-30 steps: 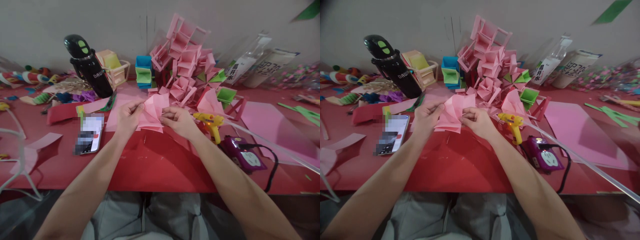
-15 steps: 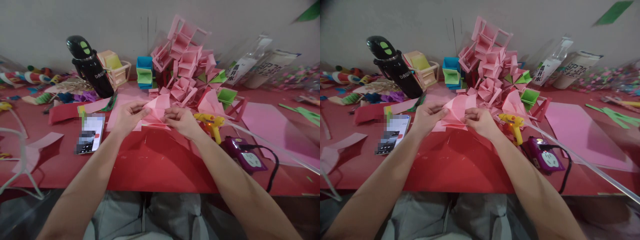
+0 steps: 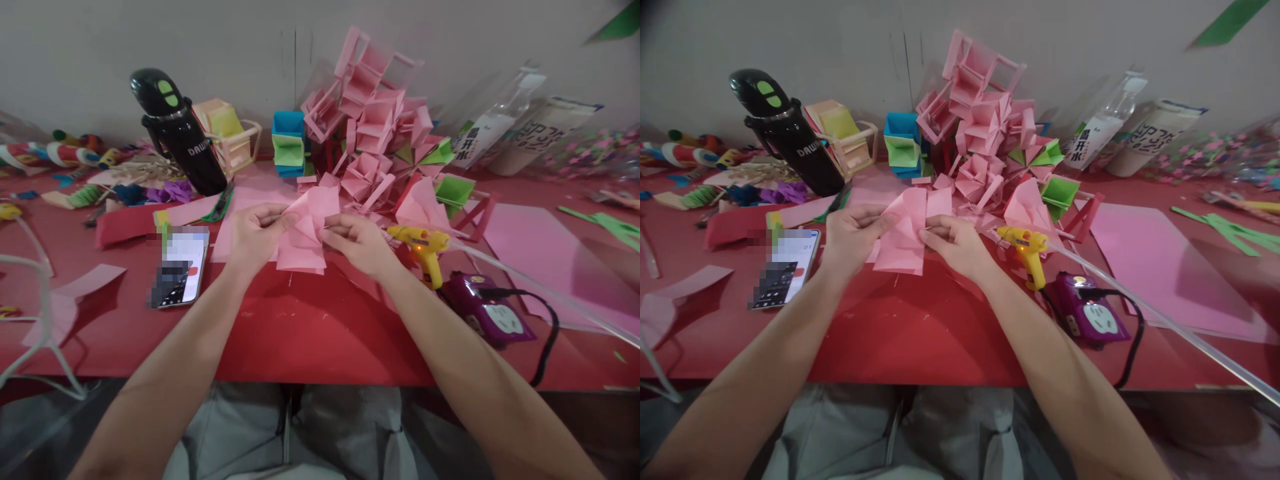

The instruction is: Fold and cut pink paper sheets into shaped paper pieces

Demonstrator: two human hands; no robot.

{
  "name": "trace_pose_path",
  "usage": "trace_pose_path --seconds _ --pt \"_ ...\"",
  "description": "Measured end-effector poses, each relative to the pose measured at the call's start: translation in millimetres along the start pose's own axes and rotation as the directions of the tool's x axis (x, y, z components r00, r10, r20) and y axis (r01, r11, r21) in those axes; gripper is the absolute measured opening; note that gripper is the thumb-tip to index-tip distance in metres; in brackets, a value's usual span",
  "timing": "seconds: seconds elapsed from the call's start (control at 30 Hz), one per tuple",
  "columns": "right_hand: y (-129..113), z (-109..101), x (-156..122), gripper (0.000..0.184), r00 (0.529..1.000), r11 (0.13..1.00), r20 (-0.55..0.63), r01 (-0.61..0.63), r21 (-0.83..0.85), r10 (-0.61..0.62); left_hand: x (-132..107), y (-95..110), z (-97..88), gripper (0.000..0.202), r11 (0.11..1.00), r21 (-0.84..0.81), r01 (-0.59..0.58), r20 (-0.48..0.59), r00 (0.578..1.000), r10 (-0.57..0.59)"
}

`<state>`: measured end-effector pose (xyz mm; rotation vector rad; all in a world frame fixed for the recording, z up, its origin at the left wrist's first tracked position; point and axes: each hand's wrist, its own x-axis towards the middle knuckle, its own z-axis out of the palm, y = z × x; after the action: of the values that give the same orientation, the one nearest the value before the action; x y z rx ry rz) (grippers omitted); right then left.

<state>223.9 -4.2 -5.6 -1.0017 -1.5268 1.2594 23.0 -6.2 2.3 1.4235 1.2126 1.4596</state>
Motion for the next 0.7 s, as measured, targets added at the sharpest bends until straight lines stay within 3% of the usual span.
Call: trace_pose_path --seconds 0.13,0.3,0.43,0.7 --pt "-2.5 8.5 -0.4 0.047 0.999 0.987 -0.022 0.045 0.154 -0.042 -7.4 6.0 10.9 0.03 0.999 0.024 -0.04 -0.001 0.999 0.04" --pt "-4.8 15.1 -1.8 0.055 0.997 0.993 -0.078 0.014 0.118 -0.005 -10.7 1.1 19.8 0.028 0.997 0.043 -0.069 0.026 0.997 0.068" --pt "0.7 10.4 0.0 0.054 0.997 0.995 -0.068 0.034 0.099 -0.027 -8.4 -0.8 18.0 0.025 0.993 0.083 -0.084 0.005 0.996 0.084" --pt "-4.8 2.9 1.9 0.062 0.997 0.997 -0.067 -0.031 0.068 0.035 -2.4 2.5 9.2 0.029 0.996 0.094 0.012 -0.051 0.999 -0.007"
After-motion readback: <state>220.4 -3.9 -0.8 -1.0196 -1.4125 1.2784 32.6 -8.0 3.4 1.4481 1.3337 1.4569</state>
